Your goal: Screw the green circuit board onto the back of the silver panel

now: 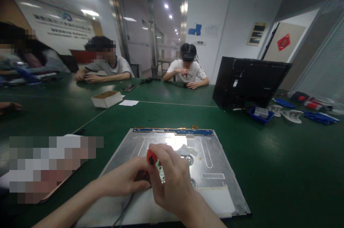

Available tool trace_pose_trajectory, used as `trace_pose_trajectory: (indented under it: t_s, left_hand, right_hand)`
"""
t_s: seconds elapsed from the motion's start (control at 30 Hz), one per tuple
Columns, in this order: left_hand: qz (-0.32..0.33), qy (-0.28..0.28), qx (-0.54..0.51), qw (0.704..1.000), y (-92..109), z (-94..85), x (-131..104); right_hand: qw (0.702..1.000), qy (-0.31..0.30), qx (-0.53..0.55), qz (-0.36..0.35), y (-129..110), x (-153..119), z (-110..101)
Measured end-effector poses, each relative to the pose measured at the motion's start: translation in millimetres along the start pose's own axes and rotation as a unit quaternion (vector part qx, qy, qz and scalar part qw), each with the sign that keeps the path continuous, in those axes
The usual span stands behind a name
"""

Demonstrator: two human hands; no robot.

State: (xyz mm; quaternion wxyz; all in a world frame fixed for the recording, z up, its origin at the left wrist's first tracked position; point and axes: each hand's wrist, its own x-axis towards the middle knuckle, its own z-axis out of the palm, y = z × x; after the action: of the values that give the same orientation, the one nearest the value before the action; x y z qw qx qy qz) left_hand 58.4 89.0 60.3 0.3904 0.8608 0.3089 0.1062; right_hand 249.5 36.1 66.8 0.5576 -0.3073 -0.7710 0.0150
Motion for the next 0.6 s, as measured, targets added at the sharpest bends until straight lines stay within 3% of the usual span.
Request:
trace_pose_trajectory:
  t_s: [0.2, 0.6]
  left_hand:
    - [0.020, -0.009, -0.010, 1.000, -1.9, -1.6, 2.2]
    - [0.016, 0.005, 0.004, 1.000, -4.1, 2.2, 1.2]
  right_hand:
    - [0.999, 0.045, -0.019, -0.015, 0.9, 1.1, 3.1]
    - [1.000, -0.004, 0.007, -0.005, 0.0, -1.2, -0.1]
